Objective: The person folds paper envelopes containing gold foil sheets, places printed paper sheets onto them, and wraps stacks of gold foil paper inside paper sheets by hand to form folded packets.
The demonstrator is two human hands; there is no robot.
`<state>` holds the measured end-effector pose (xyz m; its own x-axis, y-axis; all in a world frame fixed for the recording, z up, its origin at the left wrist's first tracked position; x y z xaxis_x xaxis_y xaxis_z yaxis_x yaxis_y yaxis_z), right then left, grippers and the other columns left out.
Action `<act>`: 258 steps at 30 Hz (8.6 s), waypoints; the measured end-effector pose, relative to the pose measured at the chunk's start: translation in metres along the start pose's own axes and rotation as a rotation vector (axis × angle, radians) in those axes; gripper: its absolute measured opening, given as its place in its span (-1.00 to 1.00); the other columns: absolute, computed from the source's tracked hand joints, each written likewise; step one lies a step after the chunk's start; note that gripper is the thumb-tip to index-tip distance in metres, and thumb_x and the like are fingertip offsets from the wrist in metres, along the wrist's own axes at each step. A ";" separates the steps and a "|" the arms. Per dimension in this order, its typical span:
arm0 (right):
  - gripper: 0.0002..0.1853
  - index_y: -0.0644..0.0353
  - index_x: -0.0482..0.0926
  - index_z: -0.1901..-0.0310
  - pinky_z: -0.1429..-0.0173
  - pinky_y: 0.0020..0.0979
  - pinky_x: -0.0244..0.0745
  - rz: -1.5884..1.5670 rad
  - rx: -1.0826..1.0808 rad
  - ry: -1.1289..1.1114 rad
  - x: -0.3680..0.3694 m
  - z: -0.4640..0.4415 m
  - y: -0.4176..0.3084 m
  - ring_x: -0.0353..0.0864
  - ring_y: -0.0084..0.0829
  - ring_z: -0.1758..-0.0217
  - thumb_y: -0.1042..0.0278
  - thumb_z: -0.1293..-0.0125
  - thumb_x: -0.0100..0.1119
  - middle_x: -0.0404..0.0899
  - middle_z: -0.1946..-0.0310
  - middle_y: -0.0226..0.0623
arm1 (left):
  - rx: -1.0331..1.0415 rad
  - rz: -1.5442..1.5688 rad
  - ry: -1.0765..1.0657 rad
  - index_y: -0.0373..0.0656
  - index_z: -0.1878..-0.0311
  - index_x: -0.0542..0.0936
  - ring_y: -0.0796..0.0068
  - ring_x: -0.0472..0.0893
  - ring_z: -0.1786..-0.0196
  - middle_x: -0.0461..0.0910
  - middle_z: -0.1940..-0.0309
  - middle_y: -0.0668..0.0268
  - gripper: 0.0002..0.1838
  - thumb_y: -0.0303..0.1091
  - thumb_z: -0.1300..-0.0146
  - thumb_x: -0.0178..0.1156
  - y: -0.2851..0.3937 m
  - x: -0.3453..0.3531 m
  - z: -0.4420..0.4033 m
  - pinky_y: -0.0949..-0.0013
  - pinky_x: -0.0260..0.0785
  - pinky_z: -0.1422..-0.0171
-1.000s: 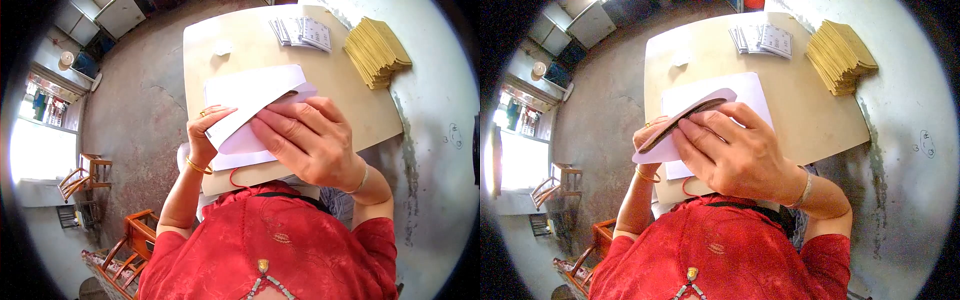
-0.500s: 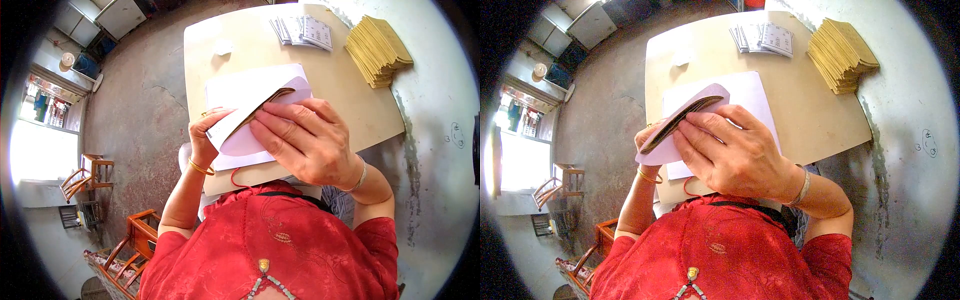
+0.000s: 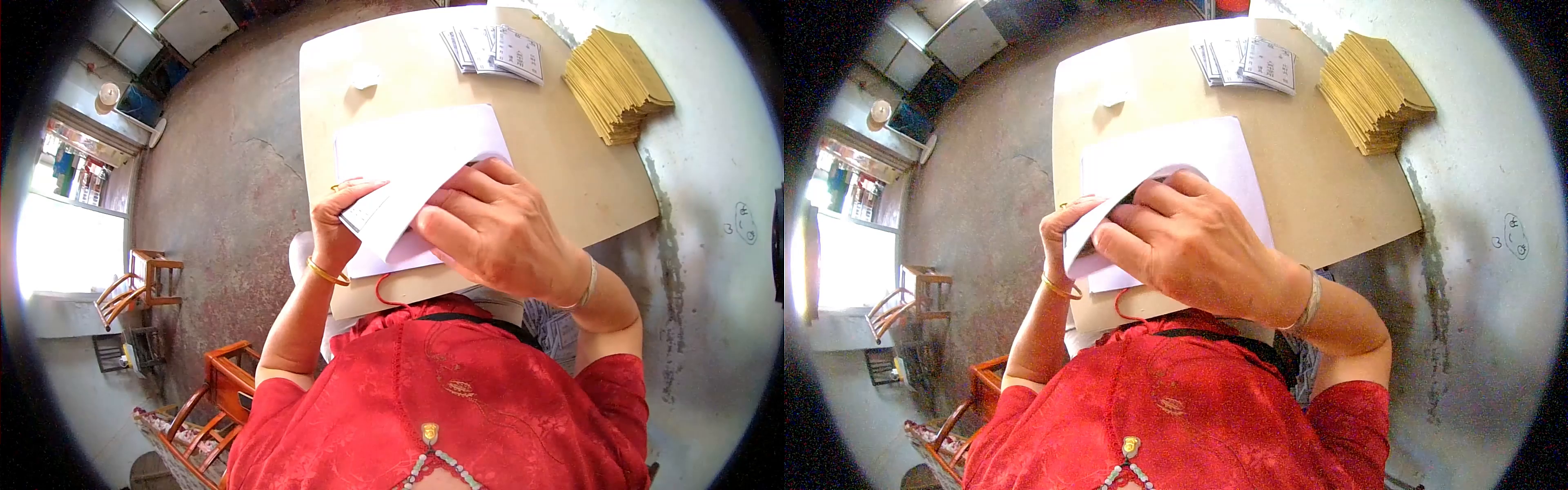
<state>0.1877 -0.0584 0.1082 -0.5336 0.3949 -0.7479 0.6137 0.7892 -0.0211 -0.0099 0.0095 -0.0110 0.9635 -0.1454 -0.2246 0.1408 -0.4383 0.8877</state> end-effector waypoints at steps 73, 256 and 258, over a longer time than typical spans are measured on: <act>-0.78 0.11 0.56 0.16 0.12 -0.29 0.49 -0.108 0.029 -0.043 0.020 -0.004 0.015 0.57 -0.33 0.28 0.23 -0.22 0.25 0.56 0.36 -0.39 | -0.251 0.175 -0.053 -0.20 0.16 0.75 0.66 0.61 0.19 0.70 0.28 0.40 -0.82 -0.61 -0.18 0.33 -0.060 0.013 0.015 0.49 0.49 0.09; -0.83 0.24 0.64 0.13 0.03 -0.33 0.55 -0.463 0.440 -0.366 0.221 0.026 0.187 0.66 -0.30 0.18 0.40 -0.26 0.25 0.67 0.26 -0.23 | 0.413 -0.621 -0.811 0.01 -0.36 0.38 0.13 0.17 -0.53 0.21 -0.49 0.18 -0.46 -0.15 -0.32 0.15 -0.077 0.087 0.013 -0.13 -0.13 -0.60; -0.83 0.25 0.64 0.16 0.07 -0.34 0.55 -0.547 0.567 -0.419 0.222 0.022 0.188 0.67 -0.35 0.25 0.38 -0.27 0.26 0.68 0.31 -0.22 | 0.397 -0.624 -0.830 0.02 -0.37 0.37 0.13 0.15 -0.54 0.19 -0.50 0.18 -0.45 -0.14 -0.33 0.14 -0.077 0.088 0.013 -0.13 -0.16 -0.60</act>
<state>0.1974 0.1674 -0.0758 -0.6479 -0.2612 -0.7155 0.5901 0.4220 -0.6883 0.0608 0.0191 -0.1039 0.2772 -0.2838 -0.9179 0.3219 -0.8727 0.3670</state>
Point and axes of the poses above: each hand's wrist, its own z-axis away from the middle knuckle, its own x-axis out of the palm, y = z × x, the point moved 3 cm from there along -z, towards the middle knuckle
